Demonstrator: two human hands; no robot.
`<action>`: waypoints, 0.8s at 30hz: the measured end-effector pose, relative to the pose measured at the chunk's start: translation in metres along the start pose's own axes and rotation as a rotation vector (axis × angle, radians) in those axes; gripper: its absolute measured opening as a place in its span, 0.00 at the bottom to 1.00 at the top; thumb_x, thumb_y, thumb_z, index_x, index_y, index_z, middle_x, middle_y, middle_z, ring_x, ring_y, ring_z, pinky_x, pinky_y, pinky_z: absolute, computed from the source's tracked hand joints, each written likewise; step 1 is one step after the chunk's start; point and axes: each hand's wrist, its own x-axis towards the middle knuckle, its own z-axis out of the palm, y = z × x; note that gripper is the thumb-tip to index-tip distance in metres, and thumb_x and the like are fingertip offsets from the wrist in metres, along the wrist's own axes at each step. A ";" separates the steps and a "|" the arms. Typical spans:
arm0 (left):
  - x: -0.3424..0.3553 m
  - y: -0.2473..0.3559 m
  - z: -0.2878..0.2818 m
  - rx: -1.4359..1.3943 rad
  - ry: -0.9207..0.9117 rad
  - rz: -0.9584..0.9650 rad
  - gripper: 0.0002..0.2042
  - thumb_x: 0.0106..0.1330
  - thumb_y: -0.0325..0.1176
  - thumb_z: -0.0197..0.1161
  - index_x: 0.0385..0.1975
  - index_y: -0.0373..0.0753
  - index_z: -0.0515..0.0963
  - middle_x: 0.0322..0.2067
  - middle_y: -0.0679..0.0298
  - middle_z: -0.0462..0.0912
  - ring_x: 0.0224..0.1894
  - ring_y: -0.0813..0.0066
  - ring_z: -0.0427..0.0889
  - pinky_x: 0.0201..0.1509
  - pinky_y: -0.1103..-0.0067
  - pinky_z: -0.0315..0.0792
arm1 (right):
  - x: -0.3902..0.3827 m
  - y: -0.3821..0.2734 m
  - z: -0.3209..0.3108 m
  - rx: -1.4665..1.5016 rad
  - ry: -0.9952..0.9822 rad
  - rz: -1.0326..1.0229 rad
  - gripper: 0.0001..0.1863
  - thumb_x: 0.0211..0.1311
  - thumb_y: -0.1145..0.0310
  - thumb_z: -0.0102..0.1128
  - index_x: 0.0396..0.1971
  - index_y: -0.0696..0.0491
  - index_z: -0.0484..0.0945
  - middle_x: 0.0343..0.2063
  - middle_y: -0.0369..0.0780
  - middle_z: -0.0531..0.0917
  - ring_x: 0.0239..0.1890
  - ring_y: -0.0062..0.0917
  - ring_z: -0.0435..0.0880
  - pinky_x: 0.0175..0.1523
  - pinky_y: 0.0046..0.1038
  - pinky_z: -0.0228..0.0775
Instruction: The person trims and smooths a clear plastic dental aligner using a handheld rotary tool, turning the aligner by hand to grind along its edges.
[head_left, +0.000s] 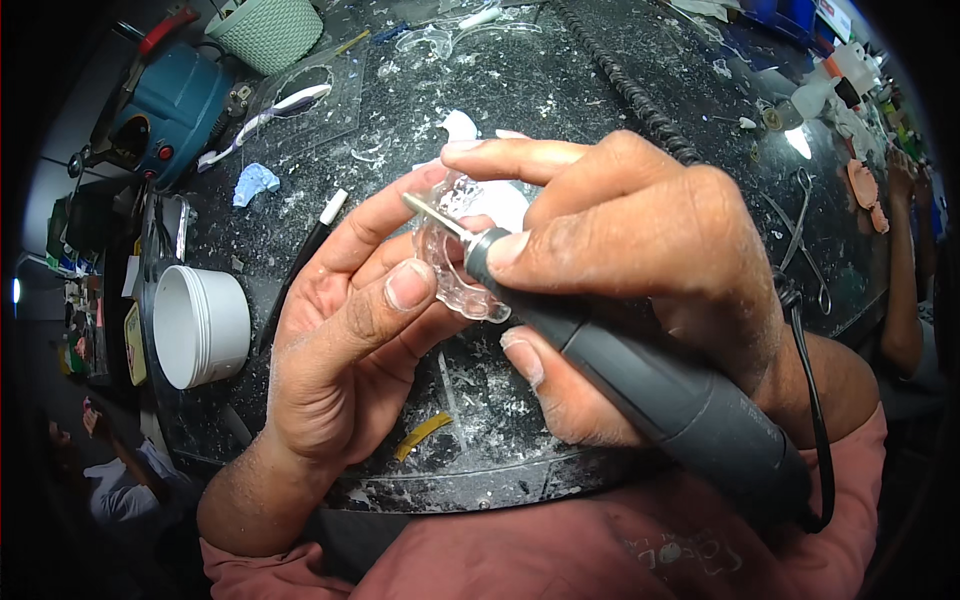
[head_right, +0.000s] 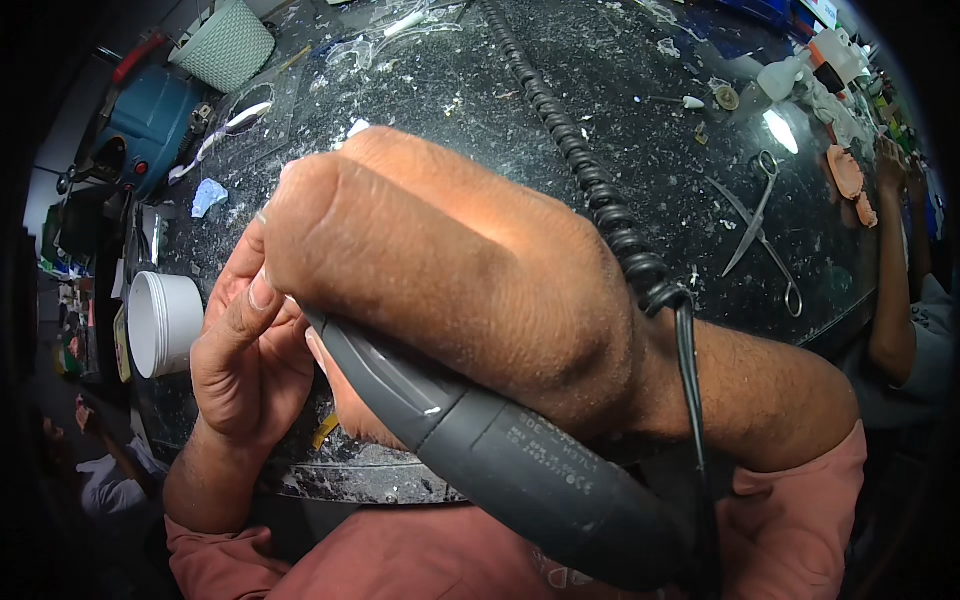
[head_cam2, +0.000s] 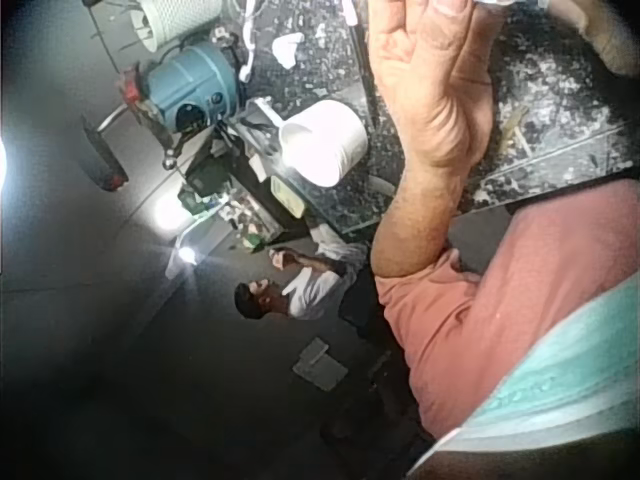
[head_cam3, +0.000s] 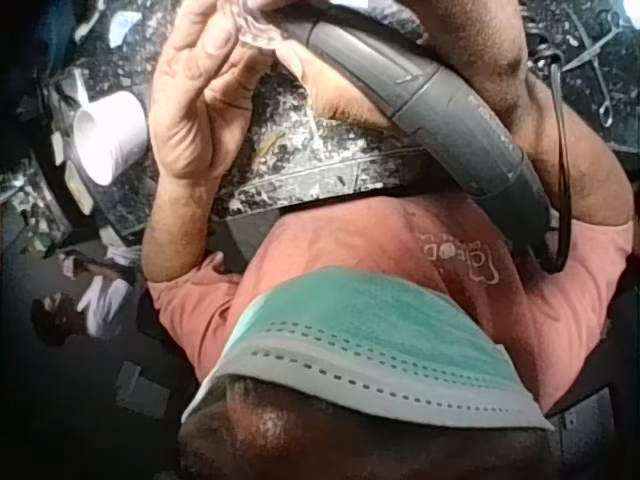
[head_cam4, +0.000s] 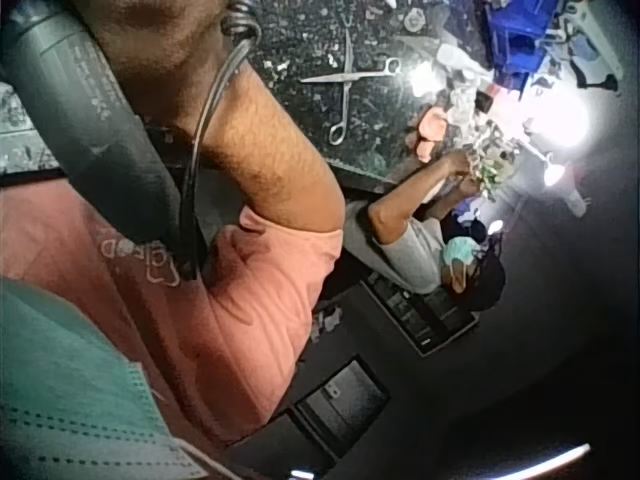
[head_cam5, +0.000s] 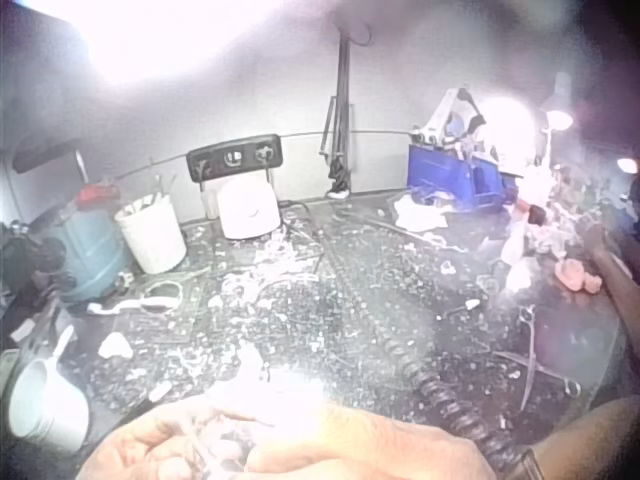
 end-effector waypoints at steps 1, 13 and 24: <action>0.000 0.000 0.001 -0.012 -0.016 0.001 0.28 0.60 0.32 0.56 0.59 0.32 0.55 0.51 0.56 0.70 0.52 0.68 0.73 0.56 0.74 0.68 | 0.000 0.003 0.002 0.028 0.051 0.001 0.12 0.31 0.78 0.61 0.25 0.60 0.79 0.25 0.42 0.76 0.37 0.38 0.80 0.55 0.49 0.67; -0.001 0.002 -0.002 -0.046 -0.010 -0.014 0.27 0.59 0.29 0.56 0.59 0.34 0.57 0.53 0.56 0.69 0.55 0.67 0.70 0.59 0.72 0.65 | 0.000 -0.001 0.001 0.040 0.017 -0.043 0.17 0.35 0.82 0.61 0.33 0.62 0.74 0.29 0.43 0.73 0.38 0.37 0.79 0.53 0.49 0.69; -0.002 0.000 -0.002 -0.036 0.038 -0.027 0.30 0.54 0.27 0.60 0.59 0.37 0.58 0.56 0.58 0.65 0.58 0.65 0.66 0.61 0.69 0.62 | -0.003 -0.003 0.005 0.173 0.091 0.097 0.14 0.36 0.83 0.60 0.29 0.63 0.76 0.28 0.42 0.72 0.40 0.43 0.80 0.52 0.47 0.71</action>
